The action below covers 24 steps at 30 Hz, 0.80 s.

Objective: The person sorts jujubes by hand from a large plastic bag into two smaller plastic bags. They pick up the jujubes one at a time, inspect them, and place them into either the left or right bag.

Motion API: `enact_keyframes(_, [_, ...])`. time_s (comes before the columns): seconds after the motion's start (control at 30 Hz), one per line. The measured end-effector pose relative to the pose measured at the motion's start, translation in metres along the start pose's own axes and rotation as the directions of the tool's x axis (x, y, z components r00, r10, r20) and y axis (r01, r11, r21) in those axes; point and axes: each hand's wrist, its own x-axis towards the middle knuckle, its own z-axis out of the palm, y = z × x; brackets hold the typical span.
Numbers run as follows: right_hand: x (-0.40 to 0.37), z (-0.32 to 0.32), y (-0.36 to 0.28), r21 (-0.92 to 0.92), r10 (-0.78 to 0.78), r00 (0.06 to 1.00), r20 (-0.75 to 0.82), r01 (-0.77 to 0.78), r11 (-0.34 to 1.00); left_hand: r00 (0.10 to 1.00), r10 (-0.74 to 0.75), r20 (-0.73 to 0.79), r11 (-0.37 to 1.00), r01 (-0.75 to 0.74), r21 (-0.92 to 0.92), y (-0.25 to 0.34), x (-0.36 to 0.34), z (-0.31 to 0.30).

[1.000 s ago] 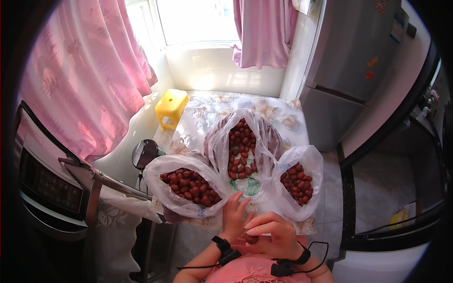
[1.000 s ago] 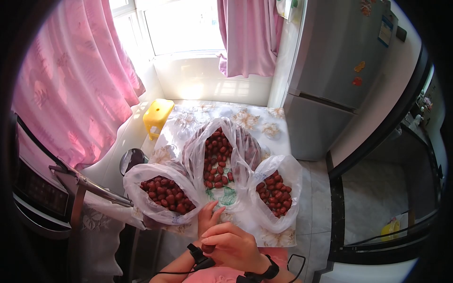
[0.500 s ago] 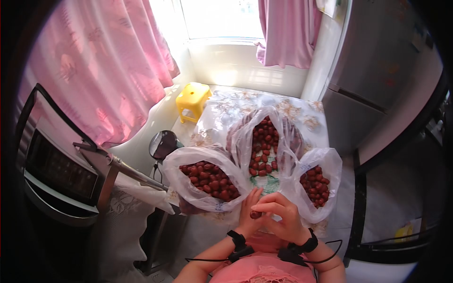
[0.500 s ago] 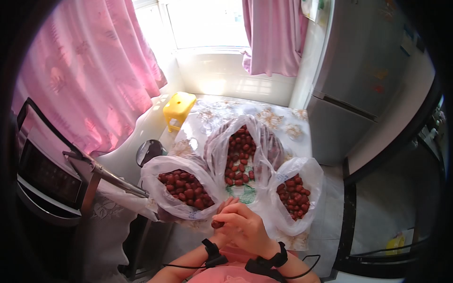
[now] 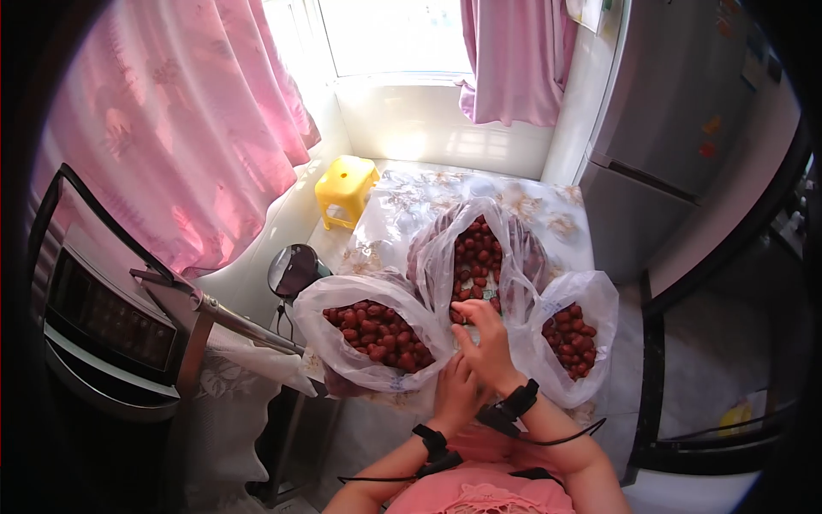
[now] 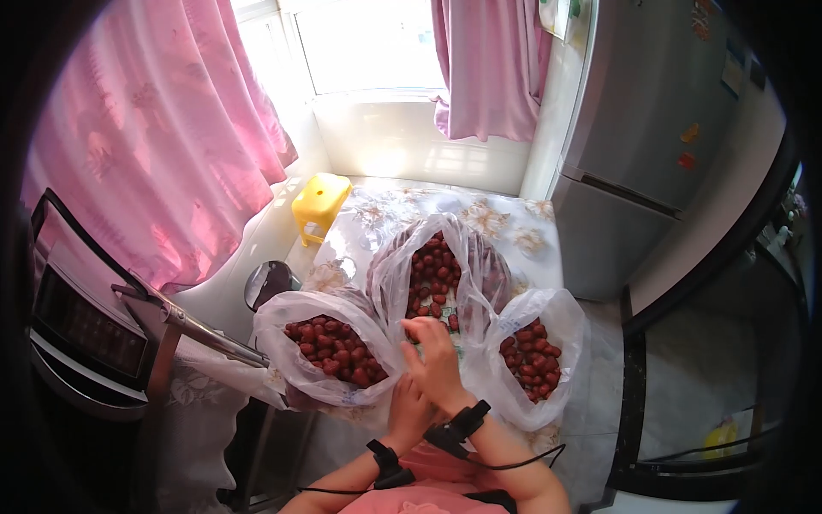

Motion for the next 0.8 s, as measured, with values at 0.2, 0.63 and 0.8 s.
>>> enact_keyframes(0.2, [-0.016,-0.007,0.059,-0.304,0.091,0.991,0.093,-0.059,0.951,0.934,0.273,-0.232,0.946,-0.217,0.24,0.014,-0.003,-0.007])
enact_keyframes(0.63, [-0.027,-0.002,0.069,-0.304,0.139,0.98,0.145,-0.09,0.948,0.928,0.291,-0.231,0.942,-0.236,0.239,0.01,-0.004,-0.006])
enact_keyframes(0.8, [-0.035,0.0,0.061,-0.282,0.101,0.992,0.08,-0.074,0.956,0.931,0.296,-0.215,0.94,-0.243,0.24,0.011,-0.005,-0.008])
